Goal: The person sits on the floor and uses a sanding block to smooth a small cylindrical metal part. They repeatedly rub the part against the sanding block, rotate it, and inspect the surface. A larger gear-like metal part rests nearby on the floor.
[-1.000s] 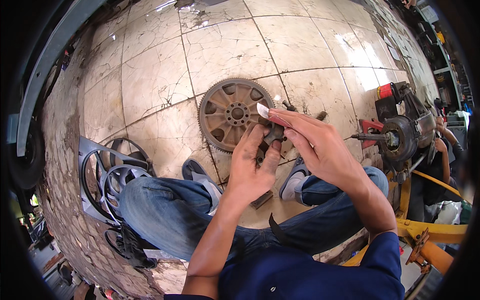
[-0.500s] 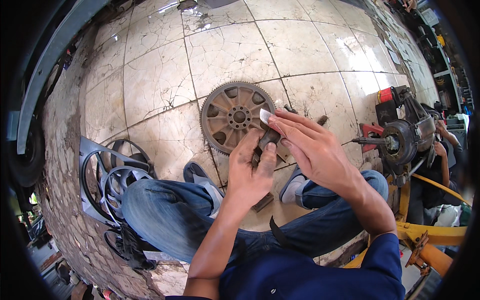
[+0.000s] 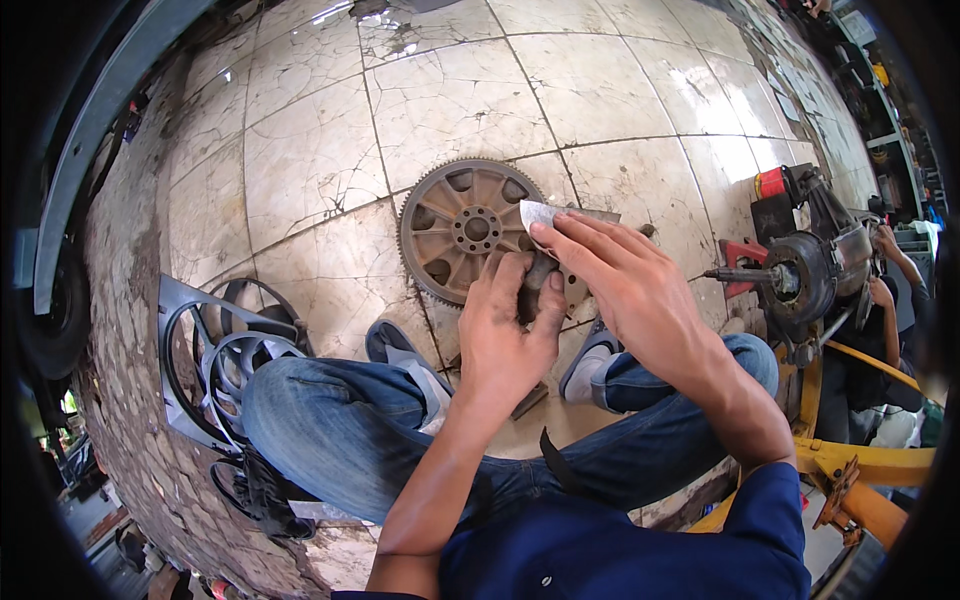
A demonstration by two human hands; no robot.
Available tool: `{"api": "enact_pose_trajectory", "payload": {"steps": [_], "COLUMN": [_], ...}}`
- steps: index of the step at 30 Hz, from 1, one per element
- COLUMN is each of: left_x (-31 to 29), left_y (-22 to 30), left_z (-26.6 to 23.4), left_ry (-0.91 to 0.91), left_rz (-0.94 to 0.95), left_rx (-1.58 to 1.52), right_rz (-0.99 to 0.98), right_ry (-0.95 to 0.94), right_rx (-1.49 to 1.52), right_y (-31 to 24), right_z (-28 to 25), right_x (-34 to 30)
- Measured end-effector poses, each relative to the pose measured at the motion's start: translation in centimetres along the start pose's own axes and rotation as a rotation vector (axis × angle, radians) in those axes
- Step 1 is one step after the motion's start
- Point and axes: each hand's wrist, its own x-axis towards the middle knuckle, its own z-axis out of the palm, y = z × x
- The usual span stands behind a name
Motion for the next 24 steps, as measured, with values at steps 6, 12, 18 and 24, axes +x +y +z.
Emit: {"api": "enact_pose_trajectory", "payload": {"steps": [6,12,18,24], "left_x": [0.2,0.2,-0.1,-0.3], "left_y": [-0.3,-0.5,-0.4,-1.0], "left_z": [0.0,0.0,0.3,0.8], "left_ry": [0.025,0.041,0.006,-0.036], "left_rz": [0.016,0.177,0.182,0.123], "left_rx": [0.089,0.322,0.337,0.343], "right_rz": [0.002,0.042,-0.013,0.01], "right_ry": [-0.01,-0.019,0.039,-0.004], "right_rx": [-0.059,-0.086,-0.178,-0.229], "right_y": [0.0,-0.6,-0.1,0.2], "right_z": [0.0,0.5,1.0,2.2], "right_x": [-0.3,-0.4,-0.5,-1.0]}}
